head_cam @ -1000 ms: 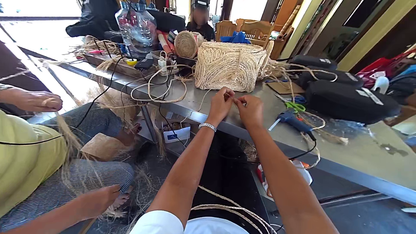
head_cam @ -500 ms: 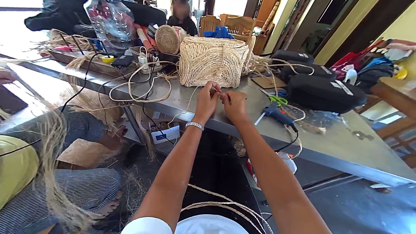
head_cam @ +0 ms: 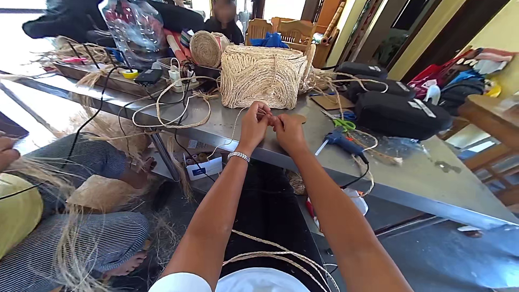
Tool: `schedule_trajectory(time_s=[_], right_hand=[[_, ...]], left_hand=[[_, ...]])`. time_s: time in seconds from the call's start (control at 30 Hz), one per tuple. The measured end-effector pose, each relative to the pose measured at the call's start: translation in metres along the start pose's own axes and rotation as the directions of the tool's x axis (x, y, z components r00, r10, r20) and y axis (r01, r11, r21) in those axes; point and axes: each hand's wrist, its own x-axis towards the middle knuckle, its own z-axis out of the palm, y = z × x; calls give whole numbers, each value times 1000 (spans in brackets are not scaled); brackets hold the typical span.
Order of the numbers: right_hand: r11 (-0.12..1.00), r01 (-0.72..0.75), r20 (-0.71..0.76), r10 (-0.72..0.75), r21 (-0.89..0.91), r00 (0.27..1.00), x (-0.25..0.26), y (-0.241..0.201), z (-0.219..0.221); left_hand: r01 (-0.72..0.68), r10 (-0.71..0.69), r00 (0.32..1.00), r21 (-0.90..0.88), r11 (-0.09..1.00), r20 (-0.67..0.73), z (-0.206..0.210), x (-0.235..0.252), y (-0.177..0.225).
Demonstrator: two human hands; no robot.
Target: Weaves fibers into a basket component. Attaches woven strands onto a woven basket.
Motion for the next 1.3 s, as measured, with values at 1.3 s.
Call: schedule_trajectory(time_s=[1.3], right_hand=[[997, -70, -91, 67, -34, 994, -1, -3, -2]], left_hand=[[79, -82, 991, 33, 996, 103, -2, 4, -6]])
